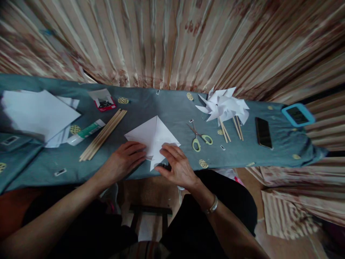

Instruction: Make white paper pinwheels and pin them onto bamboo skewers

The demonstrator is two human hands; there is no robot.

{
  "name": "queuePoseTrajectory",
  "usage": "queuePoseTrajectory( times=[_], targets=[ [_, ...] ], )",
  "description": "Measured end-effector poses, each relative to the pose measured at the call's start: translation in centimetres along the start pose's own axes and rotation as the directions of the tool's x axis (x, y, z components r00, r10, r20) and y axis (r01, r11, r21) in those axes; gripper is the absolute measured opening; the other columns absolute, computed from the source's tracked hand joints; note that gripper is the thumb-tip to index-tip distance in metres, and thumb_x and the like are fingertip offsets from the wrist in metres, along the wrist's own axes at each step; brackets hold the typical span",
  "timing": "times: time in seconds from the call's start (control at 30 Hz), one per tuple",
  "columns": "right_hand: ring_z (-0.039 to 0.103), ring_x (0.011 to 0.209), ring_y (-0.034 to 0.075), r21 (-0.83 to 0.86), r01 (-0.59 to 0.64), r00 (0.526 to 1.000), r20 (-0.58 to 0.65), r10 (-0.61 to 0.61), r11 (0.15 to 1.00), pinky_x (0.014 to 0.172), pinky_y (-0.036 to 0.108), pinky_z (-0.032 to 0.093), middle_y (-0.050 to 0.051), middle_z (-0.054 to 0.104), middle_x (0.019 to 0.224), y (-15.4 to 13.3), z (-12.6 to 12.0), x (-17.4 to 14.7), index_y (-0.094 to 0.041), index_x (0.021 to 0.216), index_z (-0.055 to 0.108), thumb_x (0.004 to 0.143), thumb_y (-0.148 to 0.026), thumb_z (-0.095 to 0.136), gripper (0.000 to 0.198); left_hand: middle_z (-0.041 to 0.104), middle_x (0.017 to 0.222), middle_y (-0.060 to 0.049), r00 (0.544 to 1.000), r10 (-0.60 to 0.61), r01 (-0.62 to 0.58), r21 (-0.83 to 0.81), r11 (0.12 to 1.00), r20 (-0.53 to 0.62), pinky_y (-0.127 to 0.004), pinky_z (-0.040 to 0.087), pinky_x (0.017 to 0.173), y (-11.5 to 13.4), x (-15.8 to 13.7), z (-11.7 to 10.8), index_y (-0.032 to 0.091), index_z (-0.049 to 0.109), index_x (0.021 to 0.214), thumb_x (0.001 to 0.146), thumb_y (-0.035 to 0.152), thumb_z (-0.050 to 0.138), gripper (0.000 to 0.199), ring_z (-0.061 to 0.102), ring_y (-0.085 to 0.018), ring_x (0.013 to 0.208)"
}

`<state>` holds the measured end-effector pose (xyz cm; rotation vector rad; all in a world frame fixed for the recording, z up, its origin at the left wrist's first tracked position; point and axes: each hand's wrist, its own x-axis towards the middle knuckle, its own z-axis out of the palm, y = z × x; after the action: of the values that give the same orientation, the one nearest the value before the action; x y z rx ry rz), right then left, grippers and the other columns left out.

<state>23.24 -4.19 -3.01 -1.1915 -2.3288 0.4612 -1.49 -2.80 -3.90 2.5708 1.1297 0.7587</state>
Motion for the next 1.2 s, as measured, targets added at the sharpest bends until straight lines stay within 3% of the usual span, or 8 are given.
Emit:
queuePoseTrajectory(
  times=[0.27, 0.53, 0.63, 0.97, 1.2],
  targets=[
    [0.061, 0.117, 0.027, 0.069, -0.068, 0.994, -0.087, 0.074, 0.995, 0.102, 0.049, 0.050, 0.012, 0.067, 0.125, -0.9, 0.6, 1.2, -0.021, 0.112, 0.068, 0.085, -0.039, 0.070, 0.032, 0.072, 0.106, -0.009, 0.993, -0.121, 0.120, -0.103, 0.987, 0.002, -0.041, 0.047, 0.085, 0.8, 0.4, 0.2, 0.018, 0.071, 0.090, 0.095, 0.022, 0.054, 0.019, 0.062, -0.025, 0.102],
    [0.061, 0.119, 0.024, 0.293, -0.230, 0.954, -0.119, 0.274, 0.928, 0.103, 0.047, 0.048, 0.008, 0.068, 0.124, -1.8, 2.2, 2.2, -0.023, 0.085, 0.071, 0.084, -0.027, 0.071, 0.004, 0.072, 0.100, -0.008, 0.986, -0.169, 0.166, -0.151, 0.974, -0.005, -0.039, 0.045, 0.080, 1.1, 0.9, 0.2, 0.015, 0.069, 0.090, 0.096, 0.020, 0.052, 0.019, 0.062, -0.024, 0.097],
    [0.061, 0.118, 0.023, 0.349, -0.264, 0.937, -0.129, 0.325, 0.899, 0.103, 0.046, 0.048, 0.008, 0.068, 0.122, -1.9, 2.5, 2.6, -0.023, 0.080, 0.069, 0.084, -0.025, 0.070, 0.004, 0.072, 0.101, -0.008, 0.981, -0.194, 0.190, -0.172, 0.967, -0.007, -0.040, 0.046, 0.082, 1.1, 0.9, 0.1, 0.016, 0.069, 0.093, 0.096, 0.022, 0.053, 0.017, 0.061, -0.024, 0.098],
    [0.063, 0.112, 0.024, 0.320, -0.286, 0.921, -0.168, 0.351, 0.903, 0.103, 0.047, 0.045, 0.006, 0.070, 0.116, -1.6, 2.7, 3.7, -0.023, 0.078, 0.067, 0.082, -0.027, 0.070, 0.007, 0.067, 0.091, -0.007, 0.956, -0.292, 0.281, -0.211, 0.936, -0.023, -0.039, 0.050, 0.082, 0.6, 1.3, 0.2, 0.016, 0.068, 0.085, 0.092, 0.020, 0.058, 0.013, 0.061, -0.022, 0.088],
    [0.061, 0.116, 0.024, 0.264, -0.264, 0.926, -0.201, 0.321, 0.928, 0.102, 0.046, 0.047, 0.008, 0.069, 0.118, -1.6, 2.5, 3.2, -0.023, 0.091, 0.066, 0.087, -0.027, 0.066, 0.006, 0.066, 0.092, -0.007, 0.935, -0.355, 0.344, -0.212, 0.915, -0.013, -0.039, 0.051, 0.083, 0.7, 1.6, 0.3, 0.016, 0.067, 0.084, 0.091, 0.020, 0.058, 0.012, 0.062, -0.022, 0.089]
  ],
)
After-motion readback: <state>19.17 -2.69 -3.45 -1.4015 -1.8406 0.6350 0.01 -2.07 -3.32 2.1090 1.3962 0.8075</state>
